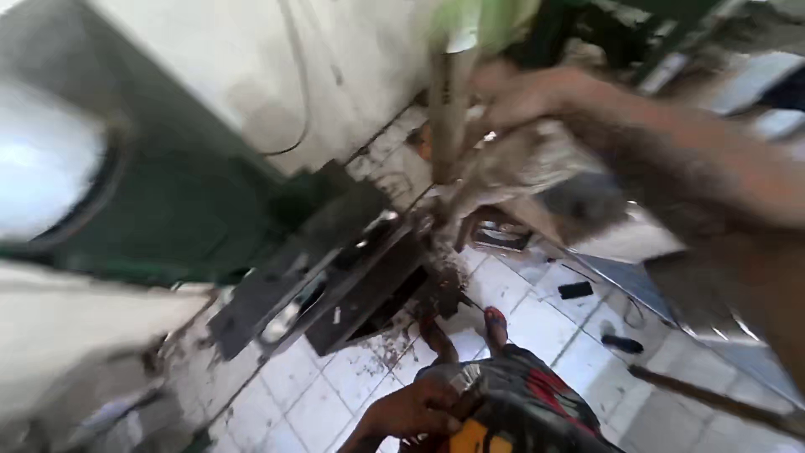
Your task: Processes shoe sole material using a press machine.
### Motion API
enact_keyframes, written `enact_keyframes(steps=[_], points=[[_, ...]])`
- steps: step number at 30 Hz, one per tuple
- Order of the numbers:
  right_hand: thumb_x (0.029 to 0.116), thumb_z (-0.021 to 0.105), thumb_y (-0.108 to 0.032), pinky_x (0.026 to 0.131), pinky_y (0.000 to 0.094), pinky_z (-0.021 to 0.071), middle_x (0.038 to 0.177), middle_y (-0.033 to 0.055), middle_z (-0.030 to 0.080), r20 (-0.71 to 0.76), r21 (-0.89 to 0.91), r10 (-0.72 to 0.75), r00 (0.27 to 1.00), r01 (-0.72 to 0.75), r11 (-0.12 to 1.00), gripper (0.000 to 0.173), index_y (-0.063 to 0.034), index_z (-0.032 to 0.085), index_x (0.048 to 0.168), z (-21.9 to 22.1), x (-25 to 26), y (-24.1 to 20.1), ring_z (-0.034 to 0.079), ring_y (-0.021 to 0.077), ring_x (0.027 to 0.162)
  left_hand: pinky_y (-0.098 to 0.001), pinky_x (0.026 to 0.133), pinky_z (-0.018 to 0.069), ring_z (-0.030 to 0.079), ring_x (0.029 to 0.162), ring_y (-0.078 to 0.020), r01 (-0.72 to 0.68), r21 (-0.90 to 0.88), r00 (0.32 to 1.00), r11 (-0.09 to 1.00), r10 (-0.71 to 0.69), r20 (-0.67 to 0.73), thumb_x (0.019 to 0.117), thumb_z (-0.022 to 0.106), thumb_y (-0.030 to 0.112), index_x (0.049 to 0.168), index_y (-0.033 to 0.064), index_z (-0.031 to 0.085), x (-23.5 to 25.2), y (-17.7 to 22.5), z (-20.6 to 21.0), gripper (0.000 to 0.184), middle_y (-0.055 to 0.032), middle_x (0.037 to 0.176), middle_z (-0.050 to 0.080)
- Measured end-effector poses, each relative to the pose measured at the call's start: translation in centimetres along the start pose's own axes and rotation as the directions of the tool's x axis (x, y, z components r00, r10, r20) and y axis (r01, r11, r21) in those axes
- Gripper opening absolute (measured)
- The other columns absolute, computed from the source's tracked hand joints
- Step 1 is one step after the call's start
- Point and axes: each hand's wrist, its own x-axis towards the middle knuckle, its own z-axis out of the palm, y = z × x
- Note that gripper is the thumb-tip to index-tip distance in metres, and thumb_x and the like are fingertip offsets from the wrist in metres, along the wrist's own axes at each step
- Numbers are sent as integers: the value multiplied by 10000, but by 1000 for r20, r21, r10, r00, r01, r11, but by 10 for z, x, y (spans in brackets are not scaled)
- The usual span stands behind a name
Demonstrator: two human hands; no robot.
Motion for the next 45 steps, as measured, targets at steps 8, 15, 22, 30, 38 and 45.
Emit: enact_keyframes(steps=[8,15,22,30,38,45], points=[[803,858,-427,1175,646,316,1558,211,453,271,259,248,930,-319,912,942,-78,412,1556,208,-292,126,422,431,1433,-509,1113,451,550,1326,-324,498,521,842,693,-243,-482,1061,501,162,1557,13,356,202,84,-74,538,-243,1485,499],[844,712,-597,1205,613,274,1557,151,471,197,267,727,658,-749,606,894,-111,431,1540,400,-388,213,435,353,1442,-583,987,513,624,1177,-400,322,892,944,318,-179,-277,925,724,140,1308,-8,616,429,135,-136,424,-258,1300,611],[812,714,-627,1171,604,333,1458,147,557,216,317,766,606,-785,532,846,-104,530,1452,408,-391,231,506,346,1371,-618,986,493,614,1155,-436,179,962,963,207,-238,-128,958,702,175,1259,-34,627,486,143,-175,375,-276,1216,640],[1042,504,-253,987,469,542,1114,153,761,-681,558,701,211,-470,684,365,14,754,1041,386,-342,158,709,300,1099,-175,923,487,597,1023,4,153,674,986,722,-158,-54,1118,362,203,1310,17,573,485,204,-53,340,-45,1129,644],[1091,245,-498,1155,522,402,1651,123,309,247,573,864,-438,786,234,644,-151,194,1632,255,-190,215,386,255,1478,-108,861,474,588,932,39,388,674,921,628,-295,-256,1023,495,-16,1178,-10,613,419,257,-20,195,-21,998,643],[1084,123,-472,1157,506,399,1574,179,406,239,608,779,-580,715,346,647,-105,266,1598,242,-181,224,421,280,1444,-208,970,522,621,1124,-27,6,146,966,989,-43,255,985,619,154,1439,46,517,429,190,-104,478,-15,1273,656]])
